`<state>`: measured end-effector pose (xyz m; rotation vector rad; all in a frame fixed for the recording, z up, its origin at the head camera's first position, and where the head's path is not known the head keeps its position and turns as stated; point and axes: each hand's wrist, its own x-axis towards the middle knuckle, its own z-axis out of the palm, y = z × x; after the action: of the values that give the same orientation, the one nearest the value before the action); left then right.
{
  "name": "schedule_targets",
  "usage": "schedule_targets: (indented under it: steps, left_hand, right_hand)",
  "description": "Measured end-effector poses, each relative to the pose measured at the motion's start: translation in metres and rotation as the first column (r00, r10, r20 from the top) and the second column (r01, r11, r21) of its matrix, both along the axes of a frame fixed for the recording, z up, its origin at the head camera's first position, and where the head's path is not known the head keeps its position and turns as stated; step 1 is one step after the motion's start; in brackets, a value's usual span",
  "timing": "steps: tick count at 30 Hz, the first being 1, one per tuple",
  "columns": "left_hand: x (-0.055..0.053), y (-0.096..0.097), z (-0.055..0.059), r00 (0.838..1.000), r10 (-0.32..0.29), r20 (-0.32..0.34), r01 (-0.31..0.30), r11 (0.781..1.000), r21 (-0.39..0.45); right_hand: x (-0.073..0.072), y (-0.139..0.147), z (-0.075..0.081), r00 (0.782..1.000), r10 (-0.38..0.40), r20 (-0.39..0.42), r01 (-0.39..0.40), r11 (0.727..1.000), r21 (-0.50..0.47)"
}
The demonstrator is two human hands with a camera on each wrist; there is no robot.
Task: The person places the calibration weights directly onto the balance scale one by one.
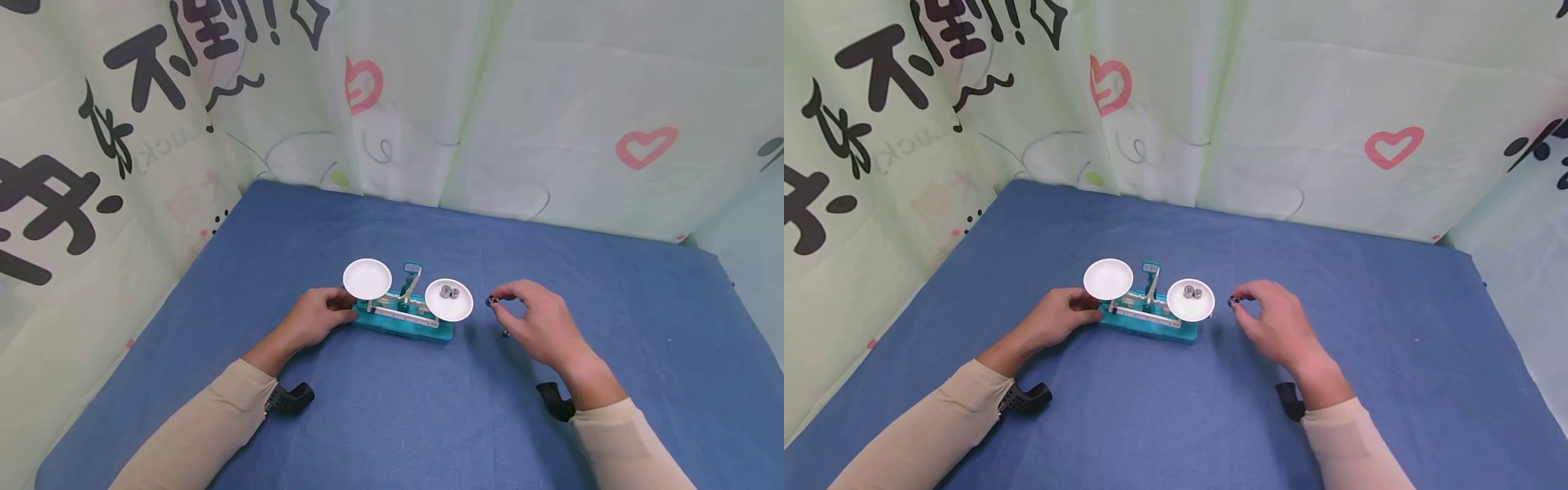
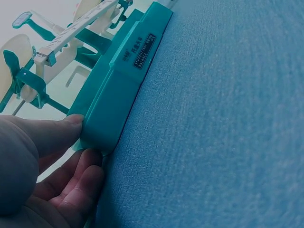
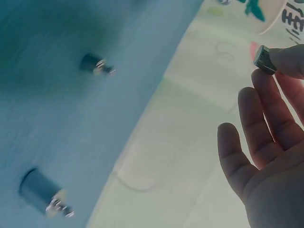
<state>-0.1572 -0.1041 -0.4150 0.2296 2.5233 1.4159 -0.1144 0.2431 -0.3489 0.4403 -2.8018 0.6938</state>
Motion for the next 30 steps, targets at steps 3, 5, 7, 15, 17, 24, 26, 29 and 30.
schedule_targets:
  steps: [3,5,7,15,17,24,26,29,30]
  left_hand:
    - [0.000,0.000,0.000,1.000,0.000,0.003,0.000,1.000,0.000]
    - [0.000,-0.001,-0.001,1.000,-0.001,0.004,0.001,1.000,0.001]
    - [-0.001,-0.001,-0.001,1.000,-0.002,0.003,0.002,1.000,0.001]
    - [0.000,-0.001,0.000,1.000,0.000,0.001,0.000,1.000,-0.007]
    - [0.000,-0.001,-0.001,1.000,-0.001,0.002,0.001,1.000,-0.007]
    - [0.000,-0.001,-0.002,1.000,0.005,0.002,-0.005,1.000,-0.011]
    - [-0.001,-0.001,-0.003,1.000,0.006,0.001,-0.006,1.000,-0.010]
    - [-0.001,-0.001,-0.003,1.000,0.002,-0.001,-0.002,1.000,-0.008]
    - [-0.001,-0.001,-0.004,1.000,0.001,-0.001,-0.001,1.000,-0.007]
  right_hand:
    - [-0.001,-0.006,0.002,0.999,0.027,-0.027,-0.028,1.000,-0.015]
    - [-0.002,-0.010,0.004,0.998,0.047,-0.045,-0.048,0.999,-0.025]
    - [-0.003,-0.014,0.005,0.996,0.064,-0.062,-0.065,0.997,-0.028]
    - [-0.005,-0.029,0.008,0.995,0.090,-0.042,-0.092,0.995,-0.032]
    - [-0.005,-0.032,0.008,0.995,0.097,-0.031,-0.098,0.995,-0.031]
    - [-0.007,-0.040,0.006,0.992,0.122,-0.005,-0.122,0.992,-0.013]
    - [-0.008,-0.043,0.006,0.991,0.133,-0.008,-0.133,0.991,-0.007]
    - [-0.010,-0.045,0.006,0.987,0.156,-0.020,-0.156,0.988,0.002]
    - [-0.010,-0.046,0.006,0.986,0.164,-0.025,-0.164,0.986,0.005]
